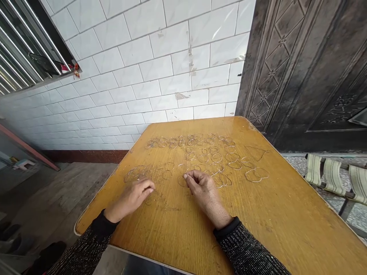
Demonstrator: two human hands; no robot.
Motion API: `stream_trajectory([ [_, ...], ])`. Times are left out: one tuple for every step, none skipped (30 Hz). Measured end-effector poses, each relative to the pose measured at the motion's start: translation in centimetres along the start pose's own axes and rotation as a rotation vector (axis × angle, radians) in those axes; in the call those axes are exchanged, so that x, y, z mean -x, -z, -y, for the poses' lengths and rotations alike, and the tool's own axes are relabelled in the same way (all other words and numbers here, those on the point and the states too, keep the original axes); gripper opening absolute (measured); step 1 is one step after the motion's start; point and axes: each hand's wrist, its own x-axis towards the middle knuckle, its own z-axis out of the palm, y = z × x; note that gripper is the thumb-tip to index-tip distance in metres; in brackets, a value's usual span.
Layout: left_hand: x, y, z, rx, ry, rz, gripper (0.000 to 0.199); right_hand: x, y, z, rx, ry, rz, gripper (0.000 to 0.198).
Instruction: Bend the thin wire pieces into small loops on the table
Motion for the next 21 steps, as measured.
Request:
stream_trajectory([
  [-0.5,0.2,-0.4,0.069,0.037,-0.036,0.013,0.0,0.0,0.0,-0.020,-0.012,0.007,0.036],
  [-1.1,0.4,-0.9,0.143,0.064,-0.075,0.012,0.0,-0.1,0.0,-0.047,-0.032,0.014,0.037],
  [-1.8,0.5,-1.4,0.212,0.074,-0.111,0.012,0.0,-0.1,0.1,-0.078,-0.056,0.024,0.037],
  [-2.6,0.5,-2.0,0.263,0.068,-0.138,0.012,0.0,-0.1,0.2,-0.111,-0.078,0.040,0.037],
  [-3.5,0.4,-2.5,0.290,0.051,-0.156,0.012,0.0,-0.1,0.3,-0.139,-0.095,0.060,0.036],
  [-4.3,0.1,-3.1,0.289,0.021,-0.167,0.011,0.0,-0.1,0.4,-0.159,-0.100,0.088,0.036],
  [-5.0,-0.3,-3.5,0.264,-0.021,-0.176,0.011,0.1,-0.1,0.6,-0.174,-0.093,0.114,0.035],
  [-5.6,-0.8,-3.9,0.227,-0.070,-0.183,0.011,0.1,-0.1,0.7,-0.180,-0.071,0.136,0.034],
  [-6.0,-1.4,-4.2,0.187,-0.122,-0.194,0.012,0.1,-0.1,0.9,-0.171,-0.045,0.158,0.034],
  [-6.3,-2.1,-4.3,0.152,-0.168,-0.205,0.013,0.1,-0.1,0.9,-0.152,-0.019,0.158,0.033],
  [-6.5,-2.7,-4.4,0.132,-0.205,-0.216,0.015,0.0,-0.1,0.9,-0.136,-0.003,0.146,0.031],
  [-6.5,-3.3,-4.4,0.124,-0.227,-0.232,0.016,-0.1,-0.1,0.8,-0.126,-0.006,0.131,0.028],
  [-6.4,-3.8,-4.3,0.127,-0.235,-0.245,0.017,-0.1,-0.1,0.7,-0.120,-0.019,0.114,0.026],
  [-6.3,-4.1,-4.2,0.136,-0.230,-0.260,0.017,-0.2,-0.1,0.6,-0.115,-0.037,0.105,0.023],
  [-6.2,-4.3,-4.1,0.148,-0.214,-0.275,0.017,-0.3,-0.1,0.4,-0.111,-0.059,0.105,0.021],
  [-6.1,-4.4,-4.0,0.162,-0.190,-0.292,0.016,-0.3,-0.1,0.2,-0.106,-0.078,0.115,0.017],
  [-6.0,-4.4,-3.9,0.184,-0.156,-0.314,0.015,-0.3,-0.1,0.1,-0.101,-0.094,0.126,0.014],
  [-5.9,-4.3,-3.8,0.215,-0.112,-0.337,0.013,-0.3,-0.1,0.1,-0.103,-0.113,0.128,0.011],
  [-5.9,-4.1,-3.6,0.257,-0.062,-0.359,0.011,-0.3,-0.1,0.1,-0.112,-0.132,0.117,0.009],
  [-5.9,-4.0,-3.5,0.312,-0.008,-0.379,0.009,-0.3,-0.1,0.1,-0.127,-0.152,0.096,0.008],
  [-6.0,-4.0,-3.3,0.378,0.047,-0.391,0.009,-0.3,-0.1,0.2,-0.147,-0.170,0.069,0.009],
])
